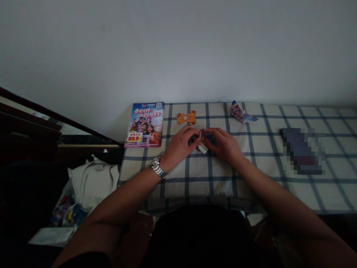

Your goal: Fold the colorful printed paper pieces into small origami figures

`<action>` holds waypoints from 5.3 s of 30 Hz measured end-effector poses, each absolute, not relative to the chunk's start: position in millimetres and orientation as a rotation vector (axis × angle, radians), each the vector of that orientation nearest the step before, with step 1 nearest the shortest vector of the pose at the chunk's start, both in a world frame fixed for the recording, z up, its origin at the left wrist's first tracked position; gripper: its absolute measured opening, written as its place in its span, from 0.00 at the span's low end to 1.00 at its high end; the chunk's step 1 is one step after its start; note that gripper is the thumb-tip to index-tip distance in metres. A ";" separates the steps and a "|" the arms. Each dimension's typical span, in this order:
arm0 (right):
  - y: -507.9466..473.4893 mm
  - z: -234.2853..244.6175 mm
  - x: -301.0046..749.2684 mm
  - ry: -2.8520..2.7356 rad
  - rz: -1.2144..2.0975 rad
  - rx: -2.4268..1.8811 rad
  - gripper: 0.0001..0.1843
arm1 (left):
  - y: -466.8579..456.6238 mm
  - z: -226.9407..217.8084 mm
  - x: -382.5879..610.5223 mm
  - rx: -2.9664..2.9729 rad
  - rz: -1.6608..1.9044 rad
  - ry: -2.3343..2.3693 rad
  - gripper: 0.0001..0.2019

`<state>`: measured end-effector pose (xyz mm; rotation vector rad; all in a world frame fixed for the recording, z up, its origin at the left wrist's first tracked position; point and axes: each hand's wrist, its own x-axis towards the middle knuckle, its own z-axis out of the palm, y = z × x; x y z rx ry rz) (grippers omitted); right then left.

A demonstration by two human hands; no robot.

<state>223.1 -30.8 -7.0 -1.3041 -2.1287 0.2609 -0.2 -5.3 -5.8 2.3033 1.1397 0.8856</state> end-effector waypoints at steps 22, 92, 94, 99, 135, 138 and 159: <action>-33.9 -1.9 217.0 -2.232 0.115 -1.330 0.20 | -6.8 -5.6 5.7 2.254 0.921 1.169 0.04; -28.7 -4.8 226.5 -2.238 0.129 -1.103 0.14 | -7.2 -4.9 6.6 2.229 0.968 1.153 0.02; -28.1 -6.6 226.9 -2.237 0.135 -1.107 0.14 | -7.3 -4.9 6.6 2.233 0.962 1.156 0.02; -26.4 -10.5 228.1 -2.266 0.116 -1.142 0.12 | -7.4 -4.8 6.9 2.237 0.956 1.147 0.03; -25.7 -11.3 226.8 -2.144 0.280 -1.098 0.11 | -6.8 -5.2 5.9 2.254 0.937 1.141 0.02; -24.9 -10.4 228.1 -2.101 0.310 -1.125 0.11 | -6.7 -4.7 5.4 2.238 0.954 1.134 0.02; -27.8 -6.0 231.9 -1.818 0.624 -1.276 0.09 | -4.9 -6.2 3.5 2.293 0.960 1.025 0.06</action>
